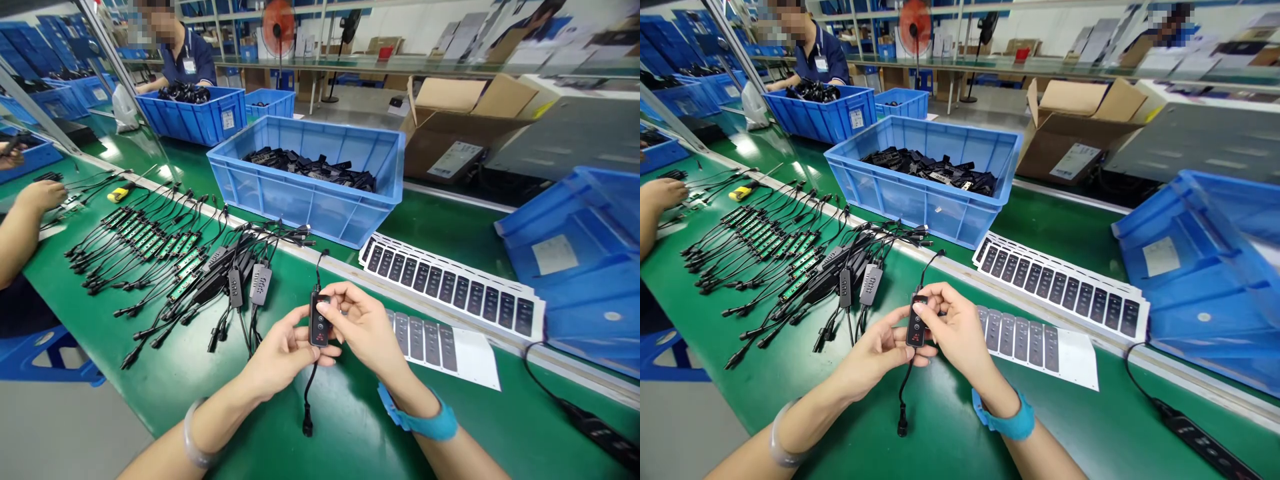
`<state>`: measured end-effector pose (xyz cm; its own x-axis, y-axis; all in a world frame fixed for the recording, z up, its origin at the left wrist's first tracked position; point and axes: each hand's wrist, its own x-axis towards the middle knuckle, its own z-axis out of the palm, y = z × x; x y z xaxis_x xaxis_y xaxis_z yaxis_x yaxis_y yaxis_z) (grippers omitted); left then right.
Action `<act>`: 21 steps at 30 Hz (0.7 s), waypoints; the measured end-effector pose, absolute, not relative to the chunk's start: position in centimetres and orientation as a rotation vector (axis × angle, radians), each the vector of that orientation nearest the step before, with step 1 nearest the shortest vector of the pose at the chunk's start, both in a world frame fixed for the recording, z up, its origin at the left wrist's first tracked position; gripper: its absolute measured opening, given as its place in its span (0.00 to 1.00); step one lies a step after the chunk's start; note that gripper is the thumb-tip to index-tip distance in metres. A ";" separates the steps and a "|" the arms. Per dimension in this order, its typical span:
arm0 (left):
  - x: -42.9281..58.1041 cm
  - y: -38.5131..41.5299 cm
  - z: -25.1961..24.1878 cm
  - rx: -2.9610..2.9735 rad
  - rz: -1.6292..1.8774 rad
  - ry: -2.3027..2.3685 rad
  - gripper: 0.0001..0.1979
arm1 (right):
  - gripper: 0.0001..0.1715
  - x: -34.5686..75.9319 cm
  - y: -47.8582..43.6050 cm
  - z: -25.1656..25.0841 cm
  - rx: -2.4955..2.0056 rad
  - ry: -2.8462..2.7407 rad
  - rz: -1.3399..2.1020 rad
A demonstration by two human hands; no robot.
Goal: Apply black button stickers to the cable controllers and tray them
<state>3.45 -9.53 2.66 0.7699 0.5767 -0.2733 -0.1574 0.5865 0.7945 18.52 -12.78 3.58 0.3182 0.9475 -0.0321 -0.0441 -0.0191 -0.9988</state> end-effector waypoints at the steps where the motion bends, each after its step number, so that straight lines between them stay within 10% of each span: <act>1: 3.4 -9.5 2.7 0.845 0.454 0.551 0.31 | 0.17 18.5 -12.8 3.6 -1.335 -0.926 1.004; 21: 3.7 -9.7 2.6 0.858 0.459 0.604 0.33 | 0.16 18.4 -12.8 3.6 -1.378 -0.966 0.964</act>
